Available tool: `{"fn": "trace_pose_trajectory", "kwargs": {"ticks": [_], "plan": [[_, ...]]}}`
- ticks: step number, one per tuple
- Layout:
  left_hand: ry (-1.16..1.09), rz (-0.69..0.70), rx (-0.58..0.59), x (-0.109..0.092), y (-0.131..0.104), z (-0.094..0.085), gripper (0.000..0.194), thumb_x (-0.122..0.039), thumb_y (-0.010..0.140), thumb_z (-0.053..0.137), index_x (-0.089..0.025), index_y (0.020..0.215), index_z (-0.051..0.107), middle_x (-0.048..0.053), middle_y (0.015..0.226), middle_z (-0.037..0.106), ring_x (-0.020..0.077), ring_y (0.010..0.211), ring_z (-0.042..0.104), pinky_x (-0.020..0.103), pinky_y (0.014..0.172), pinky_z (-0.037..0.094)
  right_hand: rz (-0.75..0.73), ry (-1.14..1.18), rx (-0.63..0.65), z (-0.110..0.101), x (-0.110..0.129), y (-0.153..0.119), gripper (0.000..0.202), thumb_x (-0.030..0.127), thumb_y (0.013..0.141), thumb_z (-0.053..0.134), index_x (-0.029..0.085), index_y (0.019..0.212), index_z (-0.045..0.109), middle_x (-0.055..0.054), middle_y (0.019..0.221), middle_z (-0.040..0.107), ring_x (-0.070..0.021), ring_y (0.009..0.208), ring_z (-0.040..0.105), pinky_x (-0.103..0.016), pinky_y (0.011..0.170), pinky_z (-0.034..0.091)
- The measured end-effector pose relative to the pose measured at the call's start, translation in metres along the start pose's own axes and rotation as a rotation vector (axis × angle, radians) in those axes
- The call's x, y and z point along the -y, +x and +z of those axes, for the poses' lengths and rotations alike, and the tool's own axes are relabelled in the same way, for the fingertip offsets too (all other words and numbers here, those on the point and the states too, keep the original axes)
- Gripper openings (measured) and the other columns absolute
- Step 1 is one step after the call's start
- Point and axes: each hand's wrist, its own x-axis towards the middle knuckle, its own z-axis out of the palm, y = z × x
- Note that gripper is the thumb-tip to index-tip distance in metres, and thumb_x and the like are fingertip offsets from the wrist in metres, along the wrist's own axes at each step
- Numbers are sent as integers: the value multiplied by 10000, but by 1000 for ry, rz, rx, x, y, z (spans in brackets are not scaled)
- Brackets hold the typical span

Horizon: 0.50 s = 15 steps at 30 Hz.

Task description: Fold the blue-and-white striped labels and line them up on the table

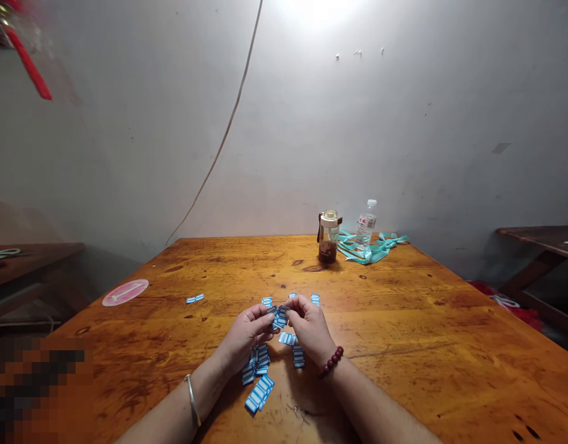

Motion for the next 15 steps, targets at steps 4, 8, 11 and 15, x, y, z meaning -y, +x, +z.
{"fn": "trace_pose_trajectory", "kwargs": {"ticks": [4,8,11,15], "plan": [[8,13,-17,-2,-1,3,216,-256,643,637,-118,770,529,19,678,563,86,560,544,169,508,386,-20,10,3,2,-1,-2,70,211,740,485,151,770,507,-6,719,511,-119,617,469,-210,554,401],[1,18,-32,-2,0,3,205,-254,651,630,-111,755,525,13,664,554,72,548,525,161,503,381,16,59,21,5,-5,-1,121,215,719,528,156,817,487,18,663,485,-104,569,447,-183,492,361],[2,24,-22,-1,0,2,210,-256,653,630,-109,763,527,16,674,557,66,541,517,153,487,367,97,118,45,6,-8,0,158,242,697,558,148,803,488,28,617,469,-96,524,433,-178,467,345],[0,15,-2,1,2,0,225,-293,669,619,-112,758,519,24,671,561,93,581,547,157,495,368,192,138,36,4,-6,3,156,267,662,563,136,679,482,16,604,476,-93,498,429,-178,441,332]]}}
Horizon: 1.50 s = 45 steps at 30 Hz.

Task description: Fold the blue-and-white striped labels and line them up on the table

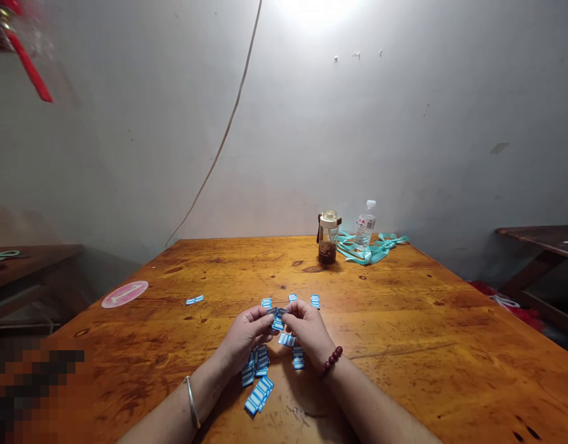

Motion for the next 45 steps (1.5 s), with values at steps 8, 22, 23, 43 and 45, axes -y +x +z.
{"fn": "trace_pose_trajectory", "kwargs": {"ticks": [8,22,23,43,45], "plan": [[42,16,10,1,1,-3,245,-326,645,637,-117,679,513,-18,580,505,59,491,469,155,458,329,-165,-264,102,-6,14,-7,95,214,736,489,144,673,497,22,601,459,-103,548,421,-186,487,335],[89,-5,115,2,0,-3,301,-393,668,613,-98,680,553,-5,583,491,50,489,432,160,472,330,-210,-315,81,-4,2,-7,55,205,760,495,150,757,498,33,590,431,-99,539,399,-181,472,311],[73,-15,119,1,0,-3,301,-396,672,608,-100,681,554,-1,591,499,54,499,446,161,480,339,-208,-294,78,-4,3,-7,71,203,750,500,147,706,493,30,594,432,-98,542,398,-183,477,313],[-265,-237,362,2,-9,-6,247,-313,765,517,-104,892,544,85,761,562,129,644,565,224,598,425,-79,-7,192,-2,17,-9,124,253,720,567,141,710,513,14,628,487,-111,575,455,-204,535,375],[-259,-239,361,2,-9,-5,247,-317,763,519,-102,882,542,80,750,556,121,633,560,221,595,423,-132,-103,175,-2,16,-9,122,256,730,552,143,693,522,11,637,483,-115,591,453,-204,540,372]]}}
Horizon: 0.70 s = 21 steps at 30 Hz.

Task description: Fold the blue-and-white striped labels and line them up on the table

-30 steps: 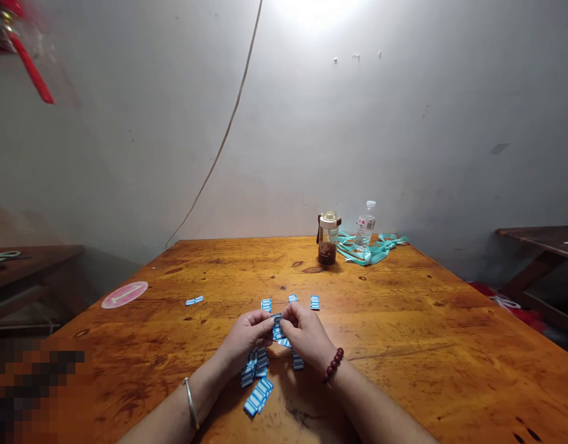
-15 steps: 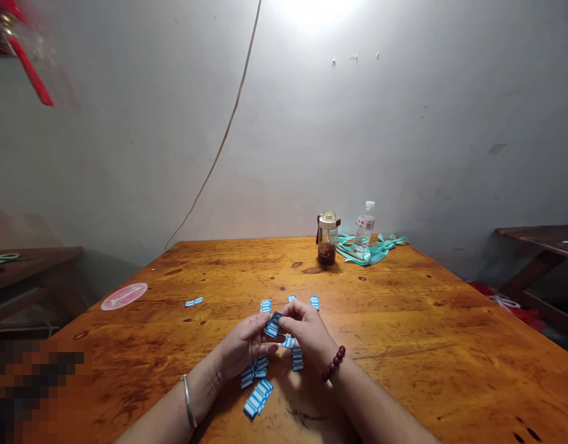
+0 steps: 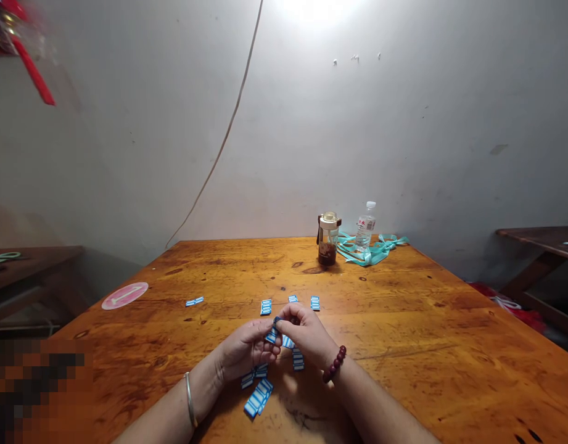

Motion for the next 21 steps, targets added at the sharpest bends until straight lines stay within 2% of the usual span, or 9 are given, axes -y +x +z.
{"fn": "trace_pose_trajectory", "kwargs": {"ticks": [3,7,10,14,17,21], "plan": [[38,12,-27,-1,1,3,279,-361,768,502,-102,865,540,76,752,551,110,629,554,215,595,420,-39,-111,-81,0,0,0,140,264,730,540,144,660,521,8,637,482,-122,605,452,-207,549,369],[225,136,-121,-2,3,9,285,-375,736,546,-128,878,531,63,778,561,101,622,553,189,556,405,-29,-104,-148,1,2,1,160,280,733,517,144,652,497,13,610,463,-117,575,429,-208,532,355],[347,218,-184,-4,4,12,293,-397,722,553,-124,827,538,42,709,560,92,583,542,177,526,392,-30,-92,-156,1,1,1,156,271,732,512,145,651,471,19,605,444,-109,559,406,-203,512,342],[461,265,-210,-4,4,12,309,-410,708,559,-122,816,541,35,691,564,99,580,539,195,538,401,-38,-104,-177,1,-3,2,158,268,742,505,147,655,455,20,609,435,-108,560,404,-201,512,341],[518,314,-271,-3,6,11,314,-426,709,548,-113,729,525,24,622,548,90,524,509,196,510,389,-46,-120,-163,1,-6,1,143,262,754,493,148,673,462,15,631,445,-111,575,416,-199,519,346],[529,323,-308,-1,7,9,326,-444,712,530,-120,689,499,8,573,522,76,470,472,192,477,371,-129,-210,-137,3,-9,0,98,220,785,452,162,842,507,21,633,437,-114,574,414,-199,526,337]]}}
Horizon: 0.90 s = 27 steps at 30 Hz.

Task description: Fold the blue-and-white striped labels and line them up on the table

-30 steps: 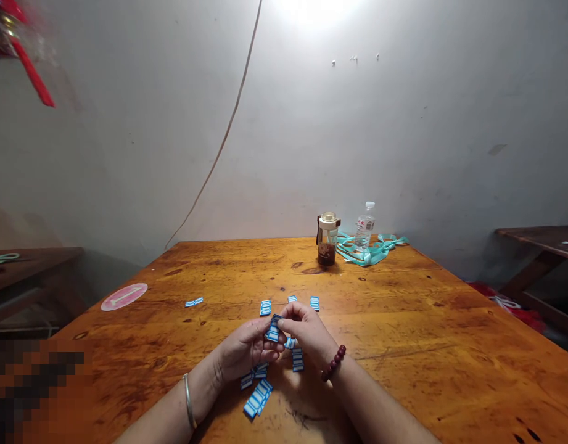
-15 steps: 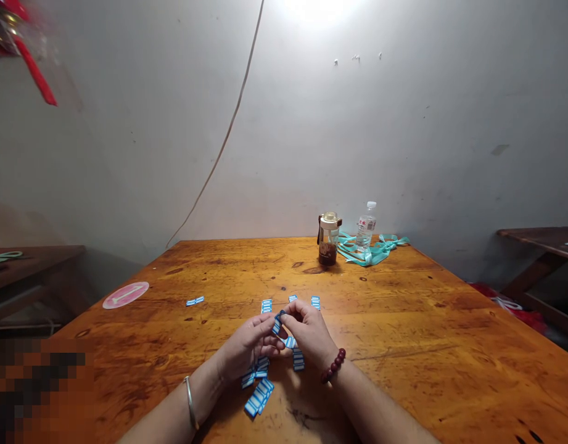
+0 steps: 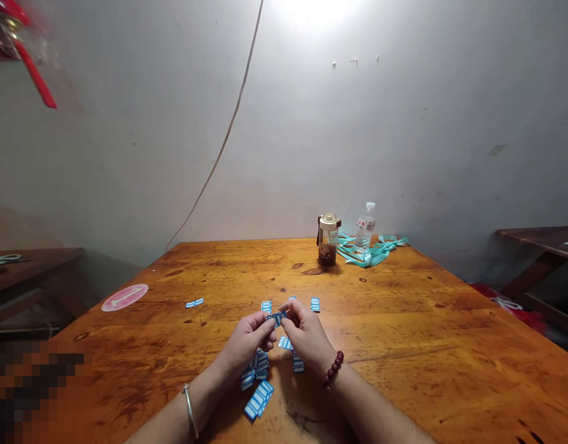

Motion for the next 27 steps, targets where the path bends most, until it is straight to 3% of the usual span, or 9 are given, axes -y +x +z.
{"fn": "trace_pose_trajectory", "kwargs": {"ticks": [2,7,15,21,27], "plan": [[-11,-6,2,1,0,-1,324,-445,710,533,-123,690,493,4,572,519,72,468,468,187,474,363,-59,-85,-2,0,0,-1,136,197,800,434,173,908,512,19,639,447,-117,569,413,-204,528,332],[-141,-96,44,2,0,-1,380,-512,703,504,-134,740,496,11,592,538,79,475,485,178,459,344,-165,-257,-5,-1,3,-3,150,149,800,420,181,856,556,-13,723,521,-142,647,469,-224,591,348],[-249,-156,66,2,1,-1,369,-489,738,463,-123,703,494,12,584,512,71,460,454,181,441,332,-234,-269,49,1,10,-5,190,125,815,384,186,822,564,-19,742,543,-150,690,487,-230,633,358],[-278,-192,35,0,1,-1,351,-482,725,481,-131,725,492,5,579,519,70,452,458,178,440,329,-149,-267,-1,1,6,-5,160,169,812,408,164,718,537,-15,674,515,-142,630,465,-229,587,355],[-144,-89,25,-1,1,0,374,-491,675,548,-127,748,506,26,653,555,75,502,498,177,471,345,70,2,-23,0,-3,0,116,220,765,443,157,678,488,13,601,473,-117,543,449,-198,491,362]]}}
